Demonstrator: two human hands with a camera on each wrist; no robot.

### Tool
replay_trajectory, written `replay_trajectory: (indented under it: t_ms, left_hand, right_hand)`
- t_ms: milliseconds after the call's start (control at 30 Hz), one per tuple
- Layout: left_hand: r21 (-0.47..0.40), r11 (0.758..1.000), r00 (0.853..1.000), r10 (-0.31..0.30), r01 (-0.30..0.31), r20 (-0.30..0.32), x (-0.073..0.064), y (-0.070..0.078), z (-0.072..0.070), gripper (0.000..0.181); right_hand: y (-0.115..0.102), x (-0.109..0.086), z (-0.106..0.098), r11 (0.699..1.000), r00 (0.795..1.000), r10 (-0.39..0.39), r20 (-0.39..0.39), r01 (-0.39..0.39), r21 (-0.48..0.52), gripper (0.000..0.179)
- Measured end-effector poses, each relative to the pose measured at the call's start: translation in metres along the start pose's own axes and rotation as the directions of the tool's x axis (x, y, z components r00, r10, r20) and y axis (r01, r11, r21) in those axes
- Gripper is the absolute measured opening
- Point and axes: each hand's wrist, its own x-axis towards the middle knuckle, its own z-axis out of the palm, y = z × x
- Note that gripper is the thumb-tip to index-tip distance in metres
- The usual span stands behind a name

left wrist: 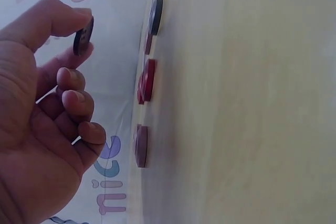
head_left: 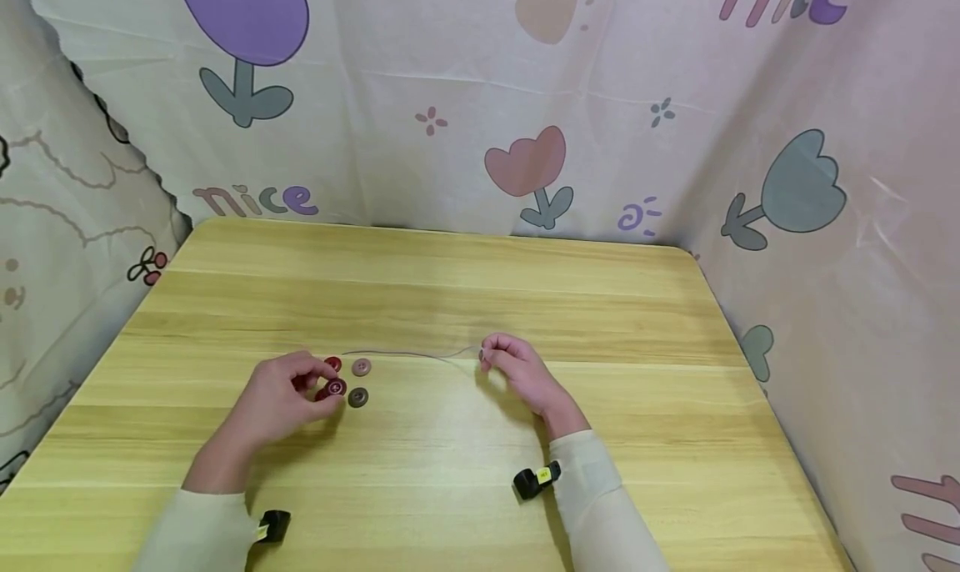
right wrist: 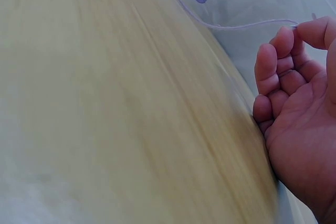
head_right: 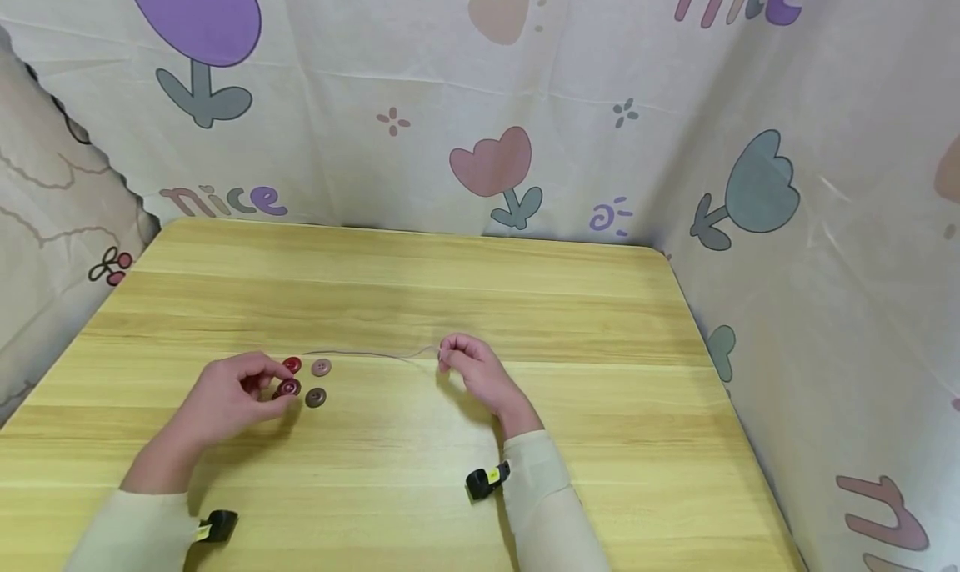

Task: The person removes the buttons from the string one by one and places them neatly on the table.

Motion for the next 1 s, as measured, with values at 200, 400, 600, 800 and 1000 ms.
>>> replay_trajectory:
  t_ms: [200, 400, 600, 800, 1000]
  left_hand:
    - [-0.013, 0.999, 0.996, -0.028, 0.029, 0.080, -0.003, 0.004, 0.002, 0.021]
    - [-0.029, 0.998, 0.988, -0.043, 0.048, 0.149, -0.005, 0.006, 0.005, 0.022]
    - [-0.025, 0.998, 0.972, -0.048, 0.055, 0.232, -0.006, 0.005, 0.009, 0.023]
    - [0.024, 0.999, 0.962, -0.034, 0.029, 0.270, -0.008, 0.006, 0.014, 0.022]
    - [0.038, 0.999, 0.959, -0.015, 0.004, 0.285, -0.009, 0.008, 0.018, 0.021]
  right_hand:
    - [-0.001, 0.001, -0.001, 1.000, 1.000, 0.006, -0.001, -0.006, 0.010, 0.018]
    - [-0.002, 0.001, -0.001, 1.000, 1.000, 0.003, 0.000, -0.003, 0.027, 0.019]
    - [0.000, 0.000, -0.002, 1.000, 1.000, 0.005, -0.010, -0.005, 0.012, 0.018]
    - [0.001, 0.000, -0.001, 1.000, 1.000, -0.012, -0.003, 0.012, 0.005, 0.018]
    - [0.001, 0.000, 0.000, 1.000, 1.000, -0.011, 0.001, 0.011, 0.001, 0.016]
